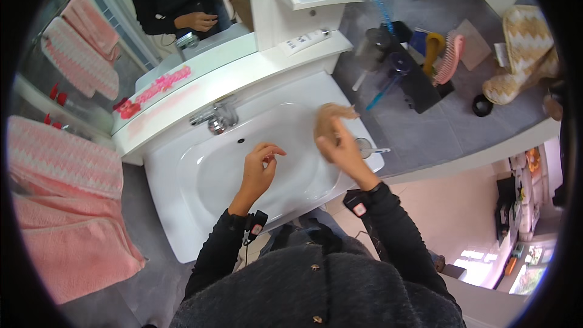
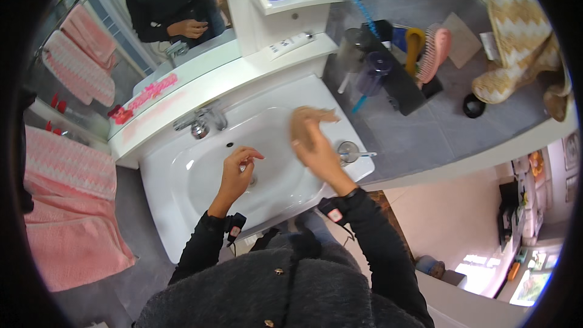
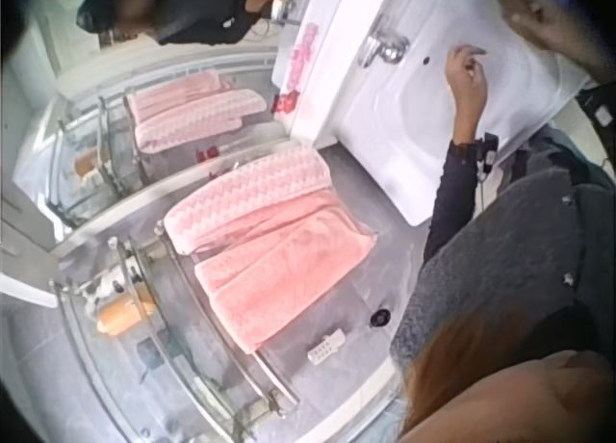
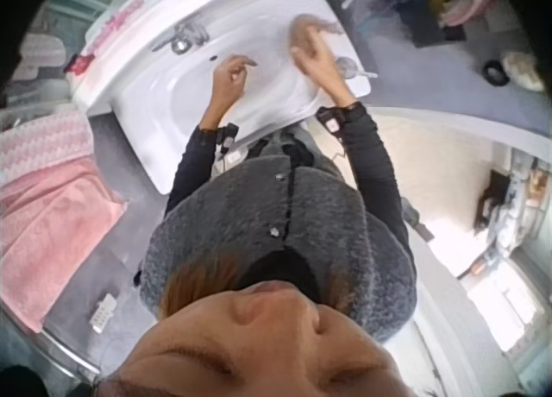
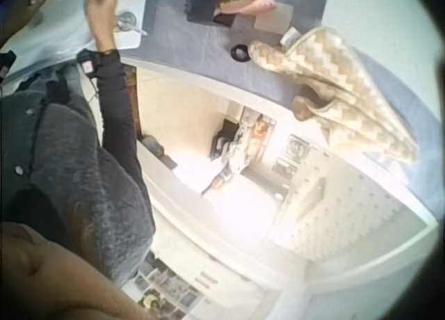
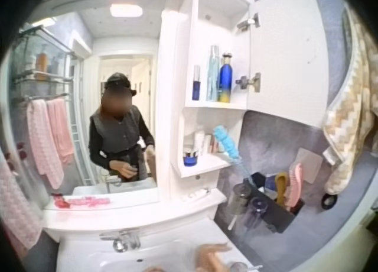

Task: The person wipes a hairdryer, rinses and wipes a purple cup, rinses and wipes a small black object, and rinses and wipes a clear cup using a cloth and running water at a bathroom sink. The person places the cleaned items back on the countertop.

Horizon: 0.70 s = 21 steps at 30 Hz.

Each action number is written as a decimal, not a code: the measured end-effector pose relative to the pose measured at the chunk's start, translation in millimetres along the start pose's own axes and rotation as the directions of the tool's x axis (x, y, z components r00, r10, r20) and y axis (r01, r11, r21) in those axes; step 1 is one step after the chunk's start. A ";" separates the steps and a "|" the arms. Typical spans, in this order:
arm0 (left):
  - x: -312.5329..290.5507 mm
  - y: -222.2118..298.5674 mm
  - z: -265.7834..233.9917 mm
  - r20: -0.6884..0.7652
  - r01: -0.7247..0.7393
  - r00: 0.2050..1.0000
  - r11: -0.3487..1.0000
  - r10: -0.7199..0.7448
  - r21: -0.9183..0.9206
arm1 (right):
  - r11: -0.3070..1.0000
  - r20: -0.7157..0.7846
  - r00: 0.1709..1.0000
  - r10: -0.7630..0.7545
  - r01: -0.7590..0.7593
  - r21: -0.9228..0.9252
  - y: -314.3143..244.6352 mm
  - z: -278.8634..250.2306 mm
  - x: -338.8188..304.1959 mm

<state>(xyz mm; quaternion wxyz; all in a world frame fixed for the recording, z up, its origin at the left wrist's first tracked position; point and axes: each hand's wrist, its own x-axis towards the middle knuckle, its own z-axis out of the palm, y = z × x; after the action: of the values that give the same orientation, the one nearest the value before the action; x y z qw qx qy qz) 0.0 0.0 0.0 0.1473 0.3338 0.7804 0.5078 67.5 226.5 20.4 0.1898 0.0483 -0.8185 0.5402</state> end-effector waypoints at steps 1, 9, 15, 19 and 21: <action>8.3 9.6 9.3 0.100 0.123 0.990 0.953 -0.099 -0.276 | 0.997 -0.025 0.998 0.054 -0.055 -0.047 -18.5 -10.6 4.6; 36.0 86.4 79.8 0.250 0.340 0.880 0.168 -0.404 -0.925 | 0.945 0.301 0.944 -0.138 0.217 -0.246 -130.5 -54.5 -11.3; 76.7 151.1 119.3 -0.126 -0.230 0.967 0.550 0.220 -0.803 | 0.719 -0.309 0.884 -0.350 0.042 -0.694 -136.4 -146.9 -32.9; 125.5 200.4 148.2 -0.265 -0.566 0.802 0.823 0.535 -0.053 | 0.588 -0.599 0.729 -0.330 -0.338 -0.735 -111.0 -209.7 -41.2; 147.4 213.0 165.4 -0.255 -0.557 0.806 0.830 0.534 -0.023 | 0.826 -0.839 0.544 0.033 -0.487 -0.283 -96.7 -226.5 -46.3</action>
<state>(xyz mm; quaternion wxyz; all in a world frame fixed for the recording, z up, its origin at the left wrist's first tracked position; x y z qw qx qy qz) 65.1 269.4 133.0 -0.0834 0.4733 0.6379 0.6018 196.3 385.3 165.4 0.4583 -0.3775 -0.7464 0.3006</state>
